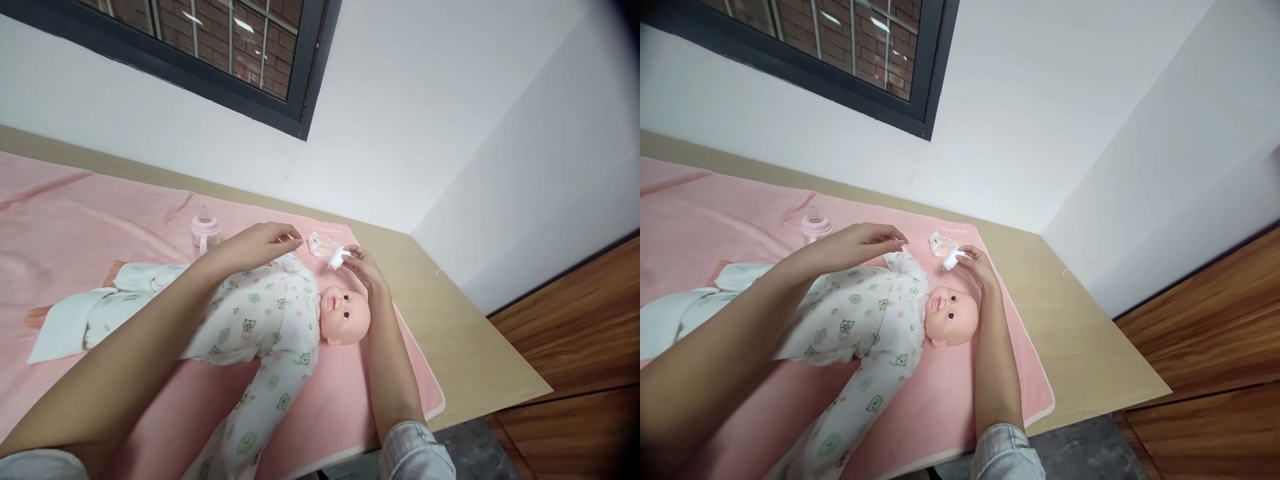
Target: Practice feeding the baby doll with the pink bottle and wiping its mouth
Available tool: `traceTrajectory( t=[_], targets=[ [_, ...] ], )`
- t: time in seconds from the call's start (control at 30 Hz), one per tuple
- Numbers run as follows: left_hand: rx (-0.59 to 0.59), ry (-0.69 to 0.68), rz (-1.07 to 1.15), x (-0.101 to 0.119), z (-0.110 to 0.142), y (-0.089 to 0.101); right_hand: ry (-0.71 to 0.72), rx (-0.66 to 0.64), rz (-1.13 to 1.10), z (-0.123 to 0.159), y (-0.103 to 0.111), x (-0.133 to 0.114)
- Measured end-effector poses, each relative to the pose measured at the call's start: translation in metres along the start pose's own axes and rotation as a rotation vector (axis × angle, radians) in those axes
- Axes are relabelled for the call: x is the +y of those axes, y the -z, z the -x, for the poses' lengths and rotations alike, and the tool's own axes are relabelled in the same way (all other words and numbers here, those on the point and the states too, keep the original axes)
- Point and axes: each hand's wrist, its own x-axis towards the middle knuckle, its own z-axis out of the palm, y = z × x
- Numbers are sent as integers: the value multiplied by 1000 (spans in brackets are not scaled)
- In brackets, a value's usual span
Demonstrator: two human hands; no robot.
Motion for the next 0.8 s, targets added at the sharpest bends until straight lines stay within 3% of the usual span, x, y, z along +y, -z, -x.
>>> traceTrajectory(
  t=[0.23,0.37,0.57,0.8],
  targets=[
    [44,-63,36,-2,0,-13,228,-164,320,29,-32,-59],
    [-5,-171,77,-3,-4,-18,278,-314,353,52,-59,-81],
    [-177,-234,220,5,-5,-12,295,-367,391,71,-77,-92],
    [-217,-151,242,10,0,-8,320,-325,387,73,-75,-94]
  ],
)
